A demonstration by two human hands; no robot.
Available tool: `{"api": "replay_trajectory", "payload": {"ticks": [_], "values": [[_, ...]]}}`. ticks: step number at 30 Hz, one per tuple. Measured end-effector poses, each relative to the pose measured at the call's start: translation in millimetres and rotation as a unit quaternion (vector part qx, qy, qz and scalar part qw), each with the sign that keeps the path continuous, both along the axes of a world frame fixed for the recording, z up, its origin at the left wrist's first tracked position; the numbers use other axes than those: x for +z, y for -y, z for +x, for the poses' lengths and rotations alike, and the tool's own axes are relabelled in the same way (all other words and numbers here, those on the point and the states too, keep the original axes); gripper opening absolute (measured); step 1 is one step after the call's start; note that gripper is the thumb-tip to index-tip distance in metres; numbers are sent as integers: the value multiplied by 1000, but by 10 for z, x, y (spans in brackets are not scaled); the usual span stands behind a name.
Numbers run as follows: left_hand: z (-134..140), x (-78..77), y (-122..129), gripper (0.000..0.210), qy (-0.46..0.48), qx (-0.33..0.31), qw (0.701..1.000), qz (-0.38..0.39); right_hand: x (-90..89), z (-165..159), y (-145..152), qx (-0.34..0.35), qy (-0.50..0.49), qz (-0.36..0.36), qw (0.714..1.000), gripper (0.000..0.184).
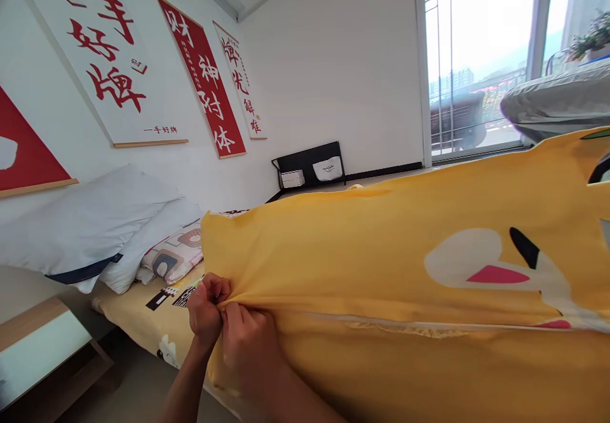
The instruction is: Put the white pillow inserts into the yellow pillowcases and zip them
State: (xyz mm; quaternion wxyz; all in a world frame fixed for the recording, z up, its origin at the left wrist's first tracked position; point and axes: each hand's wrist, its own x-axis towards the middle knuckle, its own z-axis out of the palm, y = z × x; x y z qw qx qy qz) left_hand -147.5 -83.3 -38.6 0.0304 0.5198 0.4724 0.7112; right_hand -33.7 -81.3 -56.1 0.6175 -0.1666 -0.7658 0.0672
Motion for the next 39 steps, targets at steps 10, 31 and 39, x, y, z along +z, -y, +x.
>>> {"api": "replay_trajectory", "payload": {"ticks": [10,31,39], "values": [[81,161,38,48,-52,19,998,-43,-147,447,-118,-168,14,161,972,30],[-196,128,254,25,-340,-40,939,-40,698,444,-310,1,292,67,954,16],[-278,-72,350,13,-324,20,944,-56,795,367,-260,-49,304,-58,950,19]]}}
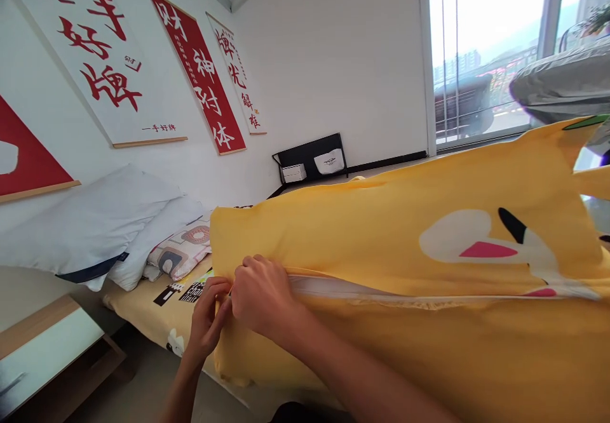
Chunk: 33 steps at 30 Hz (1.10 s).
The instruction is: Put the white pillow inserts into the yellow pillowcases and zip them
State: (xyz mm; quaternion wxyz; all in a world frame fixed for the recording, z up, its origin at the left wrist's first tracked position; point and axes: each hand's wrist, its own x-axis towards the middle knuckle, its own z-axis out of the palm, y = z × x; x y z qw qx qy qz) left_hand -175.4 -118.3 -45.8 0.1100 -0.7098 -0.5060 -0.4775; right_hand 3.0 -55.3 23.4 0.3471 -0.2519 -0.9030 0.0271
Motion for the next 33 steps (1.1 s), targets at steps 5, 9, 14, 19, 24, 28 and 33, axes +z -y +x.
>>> {"api": "replay_trajectory", "payload": {"ticks": [5,9,14,19,24,28,33], "values": [[87,-43,-40,8,51,-16,998,-12,-107,-5,-22,-16,-10,71,997,18],[131,-52,-27,11,97,-20,995,-33,-217,66,-148,21,-40,237,970,12],[154,-34,-23,9,63,-25,997,-37,-303,129,-253,57,-99,306,945,17],[153,-60,-46,6,30,-10,999,-10,-372,116,-194,102,-118,278,948,16],[165,-85,-43,10,-19,20,998,57,-355,53,-99,73,-136,257,954,19],[175,-88,-39,14,-54,49,991,113,-351,0,-37,37,-118,288,949,13],[172,-123,-64,17,-68,55,985,147,-390,-84,-9,1,-117,244,963,18]]}}
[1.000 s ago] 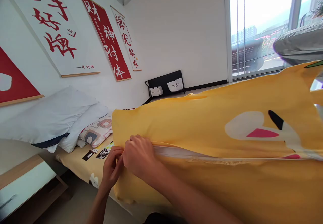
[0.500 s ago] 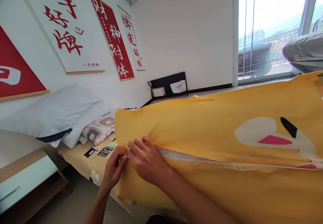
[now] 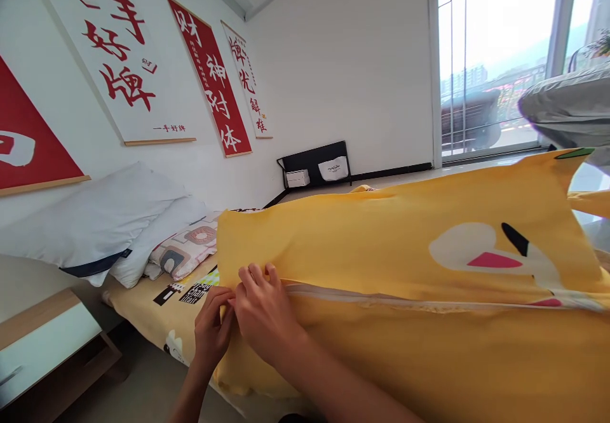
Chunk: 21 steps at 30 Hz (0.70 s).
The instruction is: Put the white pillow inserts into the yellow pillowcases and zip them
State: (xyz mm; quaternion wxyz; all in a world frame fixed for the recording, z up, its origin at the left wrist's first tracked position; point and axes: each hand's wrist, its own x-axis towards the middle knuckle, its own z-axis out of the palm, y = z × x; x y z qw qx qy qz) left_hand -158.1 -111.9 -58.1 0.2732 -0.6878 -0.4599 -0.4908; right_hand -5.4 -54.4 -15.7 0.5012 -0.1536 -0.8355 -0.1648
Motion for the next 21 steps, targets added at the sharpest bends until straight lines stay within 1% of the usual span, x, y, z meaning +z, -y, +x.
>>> {"api": "replay_trajectory", "payload": {"ticks": [2,6,9,12,14,17,21], "values": [[-1,-10,-4,17,-3,4,1000,10,-1,-34,11,-8,20,-37,999,19],[-13,-4,0,17,-16,12,1000,22,24,-76,48,-1,63,-130,989,8],[-32,25,-6,15,-10,9,1000,-1,39,-91,75,-14,74,-193,978,6],[-48,72,-27,13,-10,7,1000,-28,35,-106,89,-39,79,-216,972,13],[-52,100,-44,14,-35,14,999,-29,22,-112,89,-43,84,-218,971,16],[-47,107,-71,16,-90,34,995,9,3,-107,74,-42,80,-233,968,16],[-53,29,-126,19,-145,60,986,56,0,-74,33,-42,43,-285,957,12]]}}
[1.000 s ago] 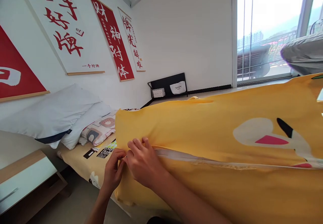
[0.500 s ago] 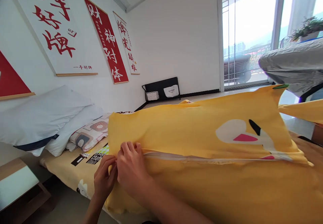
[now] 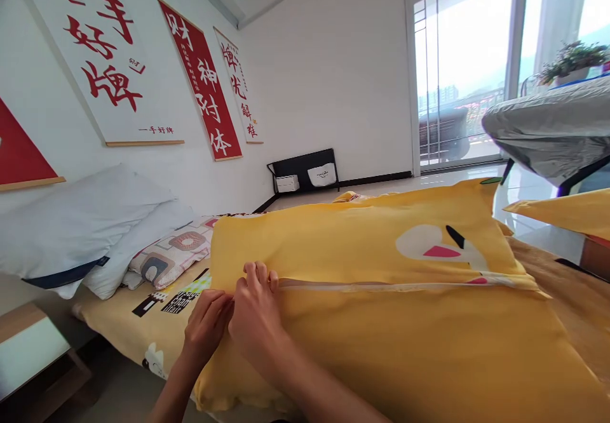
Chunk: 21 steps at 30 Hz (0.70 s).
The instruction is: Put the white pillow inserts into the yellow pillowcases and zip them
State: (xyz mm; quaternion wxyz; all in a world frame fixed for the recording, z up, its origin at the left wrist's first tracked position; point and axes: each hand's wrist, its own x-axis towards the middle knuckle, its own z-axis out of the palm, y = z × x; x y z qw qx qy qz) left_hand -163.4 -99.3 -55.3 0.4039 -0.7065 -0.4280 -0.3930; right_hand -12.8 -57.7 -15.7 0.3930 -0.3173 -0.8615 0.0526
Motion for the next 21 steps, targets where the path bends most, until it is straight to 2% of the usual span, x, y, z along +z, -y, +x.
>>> {"api": "replay_trajectory", "payload": {"ticks": [3,7,11,21], "values": [[-18,-72,-47,24,-13,12,1000,15,-16,26,-38,-9,-37,-16,999,11],[-1,-76,-81,28,-16,18,999,37,-94,58,-76,-17,-81,60,995,14],[61,-16,-74,22,4,1,999,48,-174,95,-79,-24,-103,115,988,15],[113,36,-23,22,16,-2,999,32,-238,231,-78,-30,-170,83,982,20]]}}
